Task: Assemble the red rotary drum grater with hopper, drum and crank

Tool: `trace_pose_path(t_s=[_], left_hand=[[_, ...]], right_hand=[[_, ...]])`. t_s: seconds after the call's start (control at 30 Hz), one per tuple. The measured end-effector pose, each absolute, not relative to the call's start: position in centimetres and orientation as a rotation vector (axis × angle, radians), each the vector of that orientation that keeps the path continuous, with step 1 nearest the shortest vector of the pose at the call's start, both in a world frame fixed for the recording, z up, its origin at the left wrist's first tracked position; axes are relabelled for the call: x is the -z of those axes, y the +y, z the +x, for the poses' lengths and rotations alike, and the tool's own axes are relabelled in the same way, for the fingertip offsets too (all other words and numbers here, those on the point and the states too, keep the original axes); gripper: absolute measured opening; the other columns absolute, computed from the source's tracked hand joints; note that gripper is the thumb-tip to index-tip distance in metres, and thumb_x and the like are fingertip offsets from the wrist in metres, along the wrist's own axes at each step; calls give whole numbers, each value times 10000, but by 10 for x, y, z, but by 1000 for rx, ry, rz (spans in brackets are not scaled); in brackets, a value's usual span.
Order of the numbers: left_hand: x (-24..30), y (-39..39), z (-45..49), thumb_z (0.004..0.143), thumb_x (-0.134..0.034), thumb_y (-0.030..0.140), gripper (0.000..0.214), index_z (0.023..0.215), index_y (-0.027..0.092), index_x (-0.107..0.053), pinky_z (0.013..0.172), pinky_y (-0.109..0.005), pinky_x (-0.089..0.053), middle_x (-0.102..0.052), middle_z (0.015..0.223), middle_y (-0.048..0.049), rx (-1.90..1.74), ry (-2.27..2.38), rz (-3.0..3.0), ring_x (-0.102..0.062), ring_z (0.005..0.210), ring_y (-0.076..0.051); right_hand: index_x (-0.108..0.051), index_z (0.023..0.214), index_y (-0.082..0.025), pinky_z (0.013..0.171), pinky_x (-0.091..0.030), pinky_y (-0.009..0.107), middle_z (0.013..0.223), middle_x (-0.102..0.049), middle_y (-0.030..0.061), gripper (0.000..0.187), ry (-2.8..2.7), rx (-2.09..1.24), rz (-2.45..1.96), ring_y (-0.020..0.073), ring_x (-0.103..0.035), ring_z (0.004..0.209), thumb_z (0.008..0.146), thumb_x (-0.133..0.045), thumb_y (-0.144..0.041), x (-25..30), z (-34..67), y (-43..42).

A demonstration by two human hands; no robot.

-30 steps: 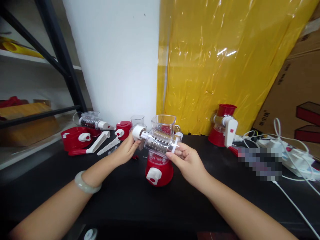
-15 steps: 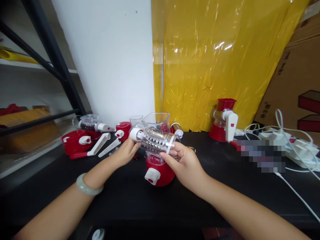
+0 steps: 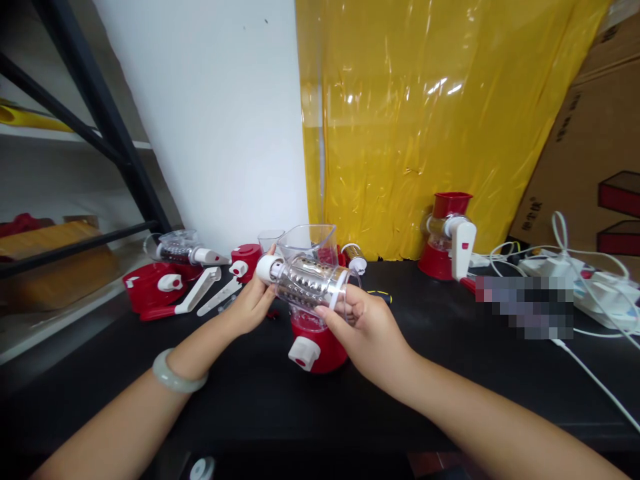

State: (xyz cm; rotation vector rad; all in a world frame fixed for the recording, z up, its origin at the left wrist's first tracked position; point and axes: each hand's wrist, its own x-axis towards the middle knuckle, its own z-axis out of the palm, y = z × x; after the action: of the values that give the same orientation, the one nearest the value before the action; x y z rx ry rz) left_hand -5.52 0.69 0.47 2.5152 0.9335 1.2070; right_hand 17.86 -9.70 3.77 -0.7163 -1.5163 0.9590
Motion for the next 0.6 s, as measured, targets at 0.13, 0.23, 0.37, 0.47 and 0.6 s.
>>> trace_pose_path(t_s=[0.13, 0.23, 0.37, 0.47, 0.6], left_hand=[[-7, 7, -59, 1007, -331, 457, 702, 1555, 131, -37, 1129, -462, -332, -379, 1507, -216, -1217, 965, 2562, -439, 1346, -299], [-9, 7, -59, 1005, -314, 486, 705, 1554, 118, -71, 1134, -472, -317, -410, 1480, -218, -1251, 893, 2556, -450, 1329, -302], [-8, 6, -56, 1001, -286, 520, 683, 1551, 142, -137, 1151, -478, -282, -340, 1532, -200, -1309, 800, 2528, -361, 1391, -311], [-8, 7, -55, 1000, -313, 509, 682, 1553, 152, -134, 1140, -476, -299, -364, 1513, -197, -1314, 780, 2524, -380, 1371, -317], [-7, 10, -59, 998, -371, 461, 693, 1558, 155, -101, 1117, -489, -327, -461, 1430, -191, -1311, 834, 2551, -426, 1326, -330]], right_hand=[[-719, 1012, -261, 832, -590, 341, 954, -765, 25, 238, -1526, -946, -721, 194, -727, 842, 788, -737, -338, -37, 179, -99], [-716, 995, -263, 794, -594, 323, 923, -766, 23, 223, -1512, -949, -724, 187, -726, 807, 800, -723, -370, -38, 181, -100], [-707, 980, -239, 773, -596, 327, 903, -765, 39, 220, -1527, -907, -767, 191, -722, 780, 811, -705, -380, -40, 182, -102], [-695, 997, -218, 808, -585, 325, 922, -763, 45, 197, -1558, -884, -790, 180, -717, 789, 843, -670, -338, -41, 183, -103], [-681, 1014, -217, 812, -576, 295, 923, -759, 32, 196, -1581, -870, -786, 151, -704, 762, 849, -663, -321, -42, 181, -104]])
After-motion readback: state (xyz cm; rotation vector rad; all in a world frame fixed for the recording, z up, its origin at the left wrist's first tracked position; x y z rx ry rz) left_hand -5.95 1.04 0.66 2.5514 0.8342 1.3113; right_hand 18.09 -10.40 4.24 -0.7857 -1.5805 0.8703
